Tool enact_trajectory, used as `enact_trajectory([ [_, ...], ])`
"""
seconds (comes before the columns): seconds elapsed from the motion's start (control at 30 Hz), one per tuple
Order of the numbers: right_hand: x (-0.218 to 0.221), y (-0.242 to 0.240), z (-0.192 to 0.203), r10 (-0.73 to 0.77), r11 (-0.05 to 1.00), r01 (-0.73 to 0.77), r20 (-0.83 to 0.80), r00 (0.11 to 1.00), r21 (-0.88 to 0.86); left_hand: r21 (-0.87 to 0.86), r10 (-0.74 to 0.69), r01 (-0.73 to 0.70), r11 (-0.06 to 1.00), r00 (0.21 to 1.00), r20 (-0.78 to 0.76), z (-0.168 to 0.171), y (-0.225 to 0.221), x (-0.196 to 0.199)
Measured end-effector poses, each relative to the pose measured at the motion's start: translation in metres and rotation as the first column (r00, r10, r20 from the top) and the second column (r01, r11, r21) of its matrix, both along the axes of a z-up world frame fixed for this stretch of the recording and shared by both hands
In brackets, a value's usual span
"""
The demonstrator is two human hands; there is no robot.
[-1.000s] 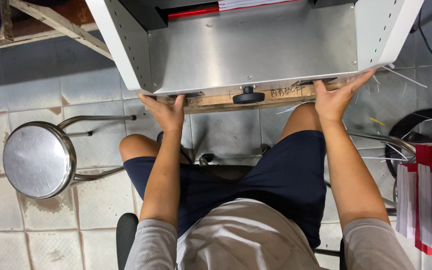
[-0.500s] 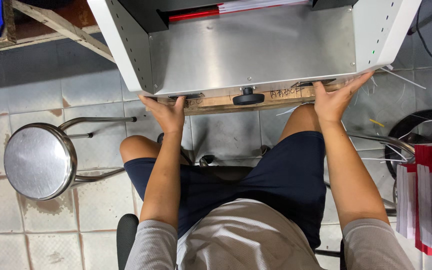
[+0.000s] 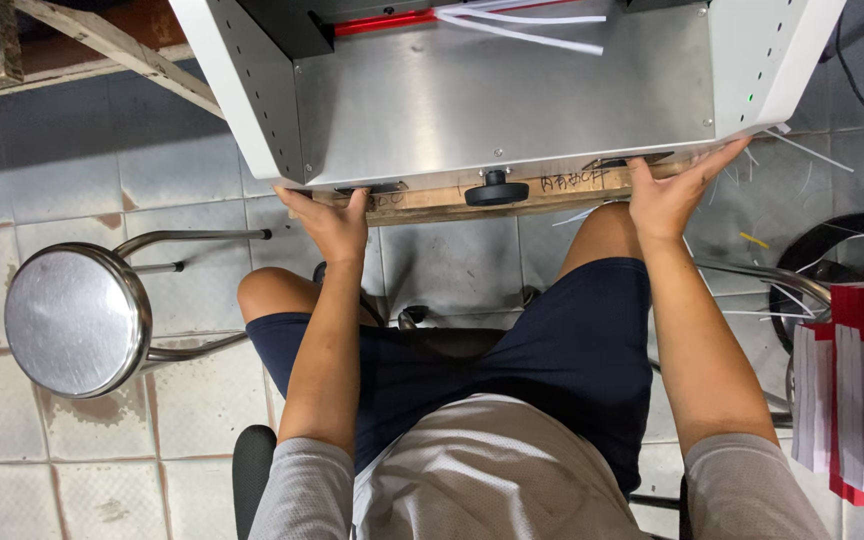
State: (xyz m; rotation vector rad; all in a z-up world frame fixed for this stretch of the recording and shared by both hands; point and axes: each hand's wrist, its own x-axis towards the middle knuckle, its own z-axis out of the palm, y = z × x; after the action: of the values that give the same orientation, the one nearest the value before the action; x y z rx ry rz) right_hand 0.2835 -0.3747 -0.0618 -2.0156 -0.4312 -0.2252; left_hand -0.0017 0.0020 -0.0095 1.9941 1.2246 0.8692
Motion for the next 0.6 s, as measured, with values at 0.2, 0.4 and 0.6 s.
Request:
enact_trajectory([
  [0.2, 0.001, 0.000, -0.003, -0.003, 1.000, 0.003, -0.010, 1.000, 0.007, 0.035, -0.014, 0.013, 0.999, 0.999, 0.036, 0.001, 0.001, 0.001],
  [0.4, -0.001, -0.002, -0.004, 0.007, 1.000, -0.007, 0.025, 1.000, -0.015, -0.005, 0.007, -0.007, 1.000, 1.000, 0.006, 0.008, -0.002, 0.001],
  [0.6, 0.000, 0.000, -0.004, -0.027, 0.999, 0.026, -0.004, 1.000, -0.041, 0.007, -0.009, 0.008, 1.000, 0.999, 0.037, 0.010, -0.002, 0.002],
])
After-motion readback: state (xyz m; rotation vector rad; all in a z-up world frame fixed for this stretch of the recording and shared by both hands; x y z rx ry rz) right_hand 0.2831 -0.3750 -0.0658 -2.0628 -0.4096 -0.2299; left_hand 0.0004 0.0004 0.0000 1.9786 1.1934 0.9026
